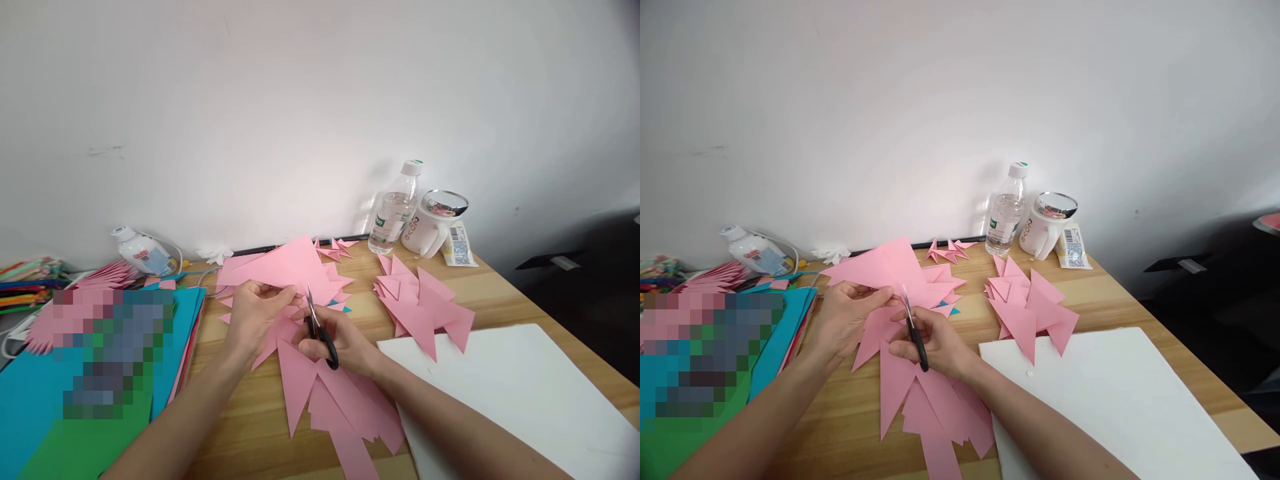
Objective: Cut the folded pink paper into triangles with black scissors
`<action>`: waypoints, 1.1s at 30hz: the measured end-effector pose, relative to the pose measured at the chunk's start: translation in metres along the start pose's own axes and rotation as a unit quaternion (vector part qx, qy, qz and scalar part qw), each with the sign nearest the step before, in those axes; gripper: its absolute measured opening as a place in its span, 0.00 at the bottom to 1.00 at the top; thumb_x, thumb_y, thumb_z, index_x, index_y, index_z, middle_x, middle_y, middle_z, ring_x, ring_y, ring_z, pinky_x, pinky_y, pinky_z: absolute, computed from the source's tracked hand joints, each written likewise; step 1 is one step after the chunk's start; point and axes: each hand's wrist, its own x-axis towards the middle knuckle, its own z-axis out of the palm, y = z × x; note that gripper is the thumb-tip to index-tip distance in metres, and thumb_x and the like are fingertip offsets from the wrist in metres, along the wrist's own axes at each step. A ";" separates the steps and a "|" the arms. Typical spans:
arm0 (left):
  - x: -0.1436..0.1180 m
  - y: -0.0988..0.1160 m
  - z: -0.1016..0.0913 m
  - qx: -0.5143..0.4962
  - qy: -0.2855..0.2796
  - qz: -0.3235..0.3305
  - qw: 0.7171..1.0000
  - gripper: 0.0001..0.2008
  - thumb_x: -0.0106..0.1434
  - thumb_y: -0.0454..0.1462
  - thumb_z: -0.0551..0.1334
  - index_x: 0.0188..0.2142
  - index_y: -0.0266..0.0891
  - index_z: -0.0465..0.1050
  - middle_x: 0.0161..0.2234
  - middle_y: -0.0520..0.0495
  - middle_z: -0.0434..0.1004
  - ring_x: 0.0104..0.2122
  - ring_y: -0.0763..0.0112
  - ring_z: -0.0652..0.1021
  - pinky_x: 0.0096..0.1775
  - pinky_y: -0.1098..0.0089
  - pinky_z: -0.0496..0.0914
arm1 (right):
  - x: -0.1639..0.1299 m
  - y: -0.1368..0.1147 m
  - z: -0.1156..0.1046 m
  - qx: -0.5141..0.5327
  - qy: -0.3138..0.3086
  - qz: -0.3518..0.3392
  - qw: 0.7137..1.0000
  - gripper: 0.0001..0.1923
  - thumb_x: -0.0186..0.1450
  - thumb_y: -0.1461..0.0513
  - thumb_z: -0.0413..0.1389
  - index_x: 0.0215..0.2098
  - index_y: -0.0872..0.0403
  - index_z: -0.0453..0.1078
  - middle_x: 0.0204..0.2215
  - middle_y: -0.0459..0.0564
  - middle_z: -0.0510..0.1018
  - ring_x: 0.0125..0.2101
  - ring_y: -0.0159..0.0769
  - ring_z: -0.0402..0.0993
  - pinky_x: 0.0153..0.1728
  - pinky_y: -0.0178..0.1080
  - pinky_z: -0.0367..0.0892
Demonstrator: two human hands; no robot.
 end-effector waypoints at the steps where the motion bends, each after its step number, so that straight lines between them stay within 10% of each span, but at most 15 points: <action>1: 0.000 0.001 0.000 0.011 0.002 -0.001 1.000 0.07 0.46 0.35 0.66 0.24 0.31 0.74 0.23 0.46 0.78 0.25 0.68 0.78 0.28 0.74 0.71 | 0.000 0.000 0.000 0.005 -0.001 -0.004 1.000 0.23 0.51 0.57 0.63 0.42 0.55 0.64 0.24 0.44 0.70 0.22 0.27 0.62 0.25 0.33 0.60; 33: -0.002 0.004 -0.002 0.073 -0.126 0.001 0.989 0.10 0.50 0.38 0.61 0.17 0.35 0.72 0.19 0.48 0.75 0.22 0.71 0.74 0.30 0.73 0.69 | 0.000 -0.005 0.001 -0.034 0.005 0.004 0.999 0.21 0.51 0.51 0.61 0.36 0.53 0.62 0.20 0.40 0.64 0.20 0.27 0.58 0.21 0.32 0.56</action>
